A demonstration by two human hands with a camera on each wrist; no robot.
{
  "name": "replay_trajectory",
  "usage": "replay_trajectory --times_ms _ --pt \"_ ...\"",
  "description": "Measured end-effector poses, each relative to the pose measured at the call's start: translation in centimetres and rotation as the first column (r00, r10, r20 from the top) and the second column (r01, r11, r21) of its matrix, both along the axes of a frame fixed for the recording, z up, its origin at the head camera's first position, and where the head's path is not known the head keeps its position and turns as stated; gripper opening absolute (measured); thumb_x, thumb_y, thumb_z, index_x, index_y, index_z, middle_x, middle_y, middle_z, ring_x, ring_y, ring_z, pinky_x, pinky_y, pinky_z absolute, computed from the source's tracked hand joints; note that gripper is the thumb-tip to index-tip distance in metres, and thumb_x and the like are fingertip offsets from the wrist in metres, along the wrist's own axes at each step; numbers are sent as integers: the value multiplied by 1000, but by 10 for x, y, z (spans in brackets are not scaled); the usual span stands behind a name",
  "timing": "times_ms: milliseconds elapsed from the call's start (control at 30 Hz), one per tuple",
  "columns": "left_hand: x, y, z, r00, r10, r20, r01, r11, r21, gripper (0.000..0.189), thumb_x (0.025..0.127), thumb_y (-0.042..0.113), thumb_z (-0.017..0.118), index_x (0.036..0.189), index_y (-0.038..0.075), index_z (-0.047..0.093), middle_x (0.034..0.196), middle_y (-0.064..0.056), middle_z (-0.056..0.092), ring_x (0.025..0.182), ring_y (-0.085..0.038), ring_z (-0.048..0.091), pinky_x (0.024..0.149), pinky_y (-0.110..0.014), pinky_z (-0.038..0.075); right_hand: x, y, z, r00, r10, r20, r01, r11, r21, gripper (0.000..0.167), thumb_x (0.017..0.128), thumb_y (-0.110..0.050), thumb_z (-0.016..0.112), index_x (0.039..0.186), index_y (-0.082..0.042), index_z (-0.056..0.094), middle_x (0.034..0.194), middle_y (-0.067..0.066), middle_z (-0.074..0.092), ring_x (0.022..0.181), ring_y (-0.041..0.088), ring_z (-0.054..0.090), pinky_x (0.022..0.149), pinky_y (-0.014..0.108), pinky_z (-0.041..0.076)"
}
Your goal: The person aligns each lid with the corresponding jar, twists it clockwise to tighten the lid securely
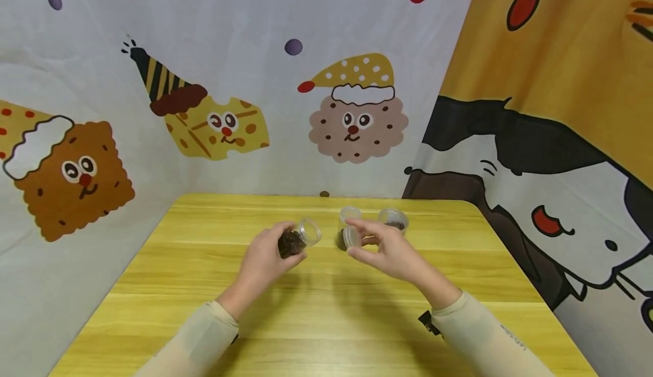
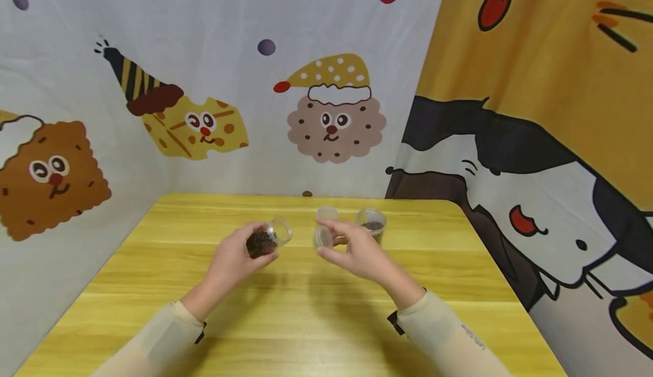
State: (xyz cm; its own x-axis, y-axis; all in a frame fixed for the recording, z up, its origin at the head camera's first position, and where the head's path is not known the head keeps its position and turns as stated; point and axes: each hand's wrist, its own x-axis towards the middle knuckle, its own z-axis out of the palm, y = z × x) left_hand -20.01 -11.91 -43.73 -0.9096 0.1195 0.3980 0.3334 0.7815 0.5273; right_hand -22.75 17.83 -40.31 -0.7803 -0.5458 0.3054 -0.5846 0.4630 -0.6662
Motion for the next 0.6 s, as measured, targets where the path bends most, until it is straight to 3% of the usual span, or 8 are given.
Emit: replay_trajectory --times_ms 100,267,600 --pt "1 1 -2 997 -18 -72 16 1000 -23 67 79 31 97 137 13 69 121 -10 79 104 -32 74 90 -52 63 1 -4 2 1000 2 16 -2 1000 -25 59 100 -27 78 154 -10 58 130 6 75 113 23 74 100 39 63" --pt "-1 3 -3 983 -49 -179 37 997 -71 68 77 31 98 137 13 71 126 -10 79 108 -32 75 93 -51 64 1 -10 8 998 -3 63 6 999 -39 58 101 -32 76 155 -19 57 142 6 71 122 26 73 103 46 62" --pt "1 7 0 970 -52 -237 28 994 -107 70 76 30 99 138 15 71 122 -11 79 110 -33 75 94 -53 63 1 -14 11 996 -1 93 5 999 -40 59 102 -31 76 156 -19 56 140 7 72 123 28 73 104 48 61"
